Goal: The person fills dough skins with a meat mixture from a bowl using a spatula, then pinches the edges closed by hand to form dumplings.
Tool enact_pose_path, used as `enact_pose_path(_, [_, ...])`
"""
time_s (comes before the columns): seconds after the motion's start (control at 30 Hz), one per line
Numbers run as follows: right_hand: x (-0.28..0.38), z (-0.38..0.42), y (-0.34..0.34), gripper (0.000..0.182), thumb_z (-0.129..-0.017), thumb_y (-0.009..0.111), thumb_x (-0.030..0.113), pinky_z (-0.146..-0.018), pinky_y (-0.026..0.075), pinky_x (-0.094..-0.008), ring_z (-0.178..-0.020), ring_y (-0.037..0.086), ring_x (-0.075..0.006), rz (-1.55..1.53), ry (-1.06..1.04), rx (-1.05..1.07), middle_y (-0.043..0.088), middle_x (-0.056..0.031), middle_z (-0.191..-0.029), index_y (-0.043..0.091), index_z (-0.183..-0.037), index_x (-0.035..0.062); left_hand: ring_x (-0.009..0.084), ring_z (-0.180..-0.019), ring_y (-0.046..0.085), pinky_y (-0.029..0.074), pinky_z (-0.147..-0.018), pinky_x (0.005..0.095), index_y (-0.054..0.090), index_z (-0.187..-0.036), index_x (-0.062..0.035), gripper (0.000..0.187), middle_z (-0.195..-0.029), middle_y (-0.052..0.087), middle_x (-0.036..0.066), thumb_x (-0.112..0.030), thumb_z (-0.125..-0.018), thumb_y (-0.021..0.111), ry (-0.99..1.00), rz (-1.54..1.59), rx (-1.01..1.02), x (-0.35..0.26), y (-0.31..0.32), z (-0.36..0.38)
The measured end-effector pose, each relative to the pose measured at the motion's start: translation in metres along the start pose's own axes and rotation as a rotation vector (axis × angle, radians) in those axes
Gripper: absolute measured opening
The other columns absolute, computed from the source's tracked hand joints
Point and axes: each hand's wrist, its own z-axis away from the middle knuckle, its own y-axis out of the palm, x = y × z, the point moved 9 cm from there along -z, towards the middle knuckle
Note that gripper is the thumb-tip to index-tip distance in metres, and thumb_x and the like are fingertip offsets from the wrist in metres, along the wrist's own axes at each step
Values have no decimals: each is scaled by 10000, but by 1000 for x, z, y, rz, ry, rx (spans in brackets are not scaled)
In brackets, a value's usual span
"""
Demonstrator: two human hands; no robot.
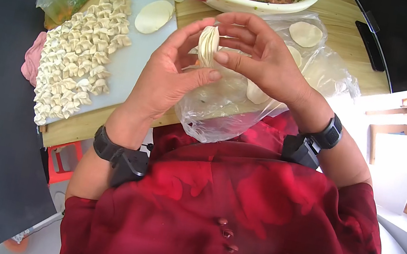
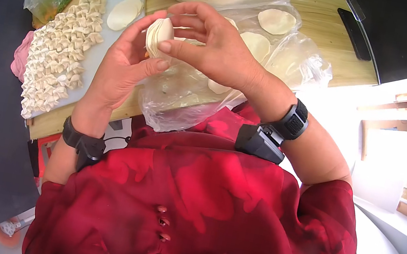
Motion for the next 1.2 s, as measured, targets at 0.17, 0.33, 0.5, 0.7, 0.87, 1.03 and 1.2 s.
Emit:
enact_pose_path(0.17, [1,1,1,387,-870,751,151,-900,511,-315,-1065,607,-168,153,133,5,608,-79,-1157,536,-1161,16,196,-1114,565,540,-890,327,434,-1359,-118,713,-1363,479,100,29,-756,785,56,-133,-21,-1,-2,-1])
enact_pose_path(0.33, [-9,2,5,320,-842,777,193,-765,511,-270,-910,618,-116,-9,218,42,646,-32,-993,586,-1050,43,225,-1164,540,531,-926,381,418,-1358,-126,753,-1344,466,88,46,-721,781,53,-253,-66,-1,-5,2])
enact_pose_path(0.5, [-13,7,7,256,-834,775,223,-680,489,-239,-823,600,-80,-155,335,33,656,-7,-918,627,-979,73,227,-1200,513,516,-961,385,399,-1389,-113,795,-1388,443,86,55,-711,780,70,-278,-49,0,-4,7])
enact_pose_path(0.7, [-16,9,6,192,-860,743,235,-679,498,-251,-820,609,-88,-110,379,36,660,0,-902,653,-932,81,231,-1220,505,492,-1026,407,380,-1417,-108,830,-1424,423,90,74,-706,767,118,-331,-35,1,-2,7])
enact_pose_path(0.87, [-20,12,6,169,-875,711,210,-699,508,-254,-833,630,-107,-242,406,1,669,-17,-924,649,-949,71,244,-1208,527,495,-1028,412,368,-1423,-98,810,-1420,421,101,96,-729,739,94,-230,-7,3,-1,8])
enact_pose_path(1.03, [-35,19,5,192,-904,689,201,-708,529,-257,-845,664,-134,-385,456,3,666,-52,-935,608,-997,54,240,-1195,546,511,-973,386,375,-1402,-84,718,-1349,472,120,56,-793,730,-168,323,23,21,4,17])
enact_pose_path(1.2, [-32,23,23,229,-921,684,199,-695,534,-241,-797,669,-130,-561,505,50,662,-58,-934,569,-1046,45,189,-1152,551,515,-911,331,409,-1349,-78,642,-1273,508,101,12,-809,744,-126,171,-48,28,-2,12])
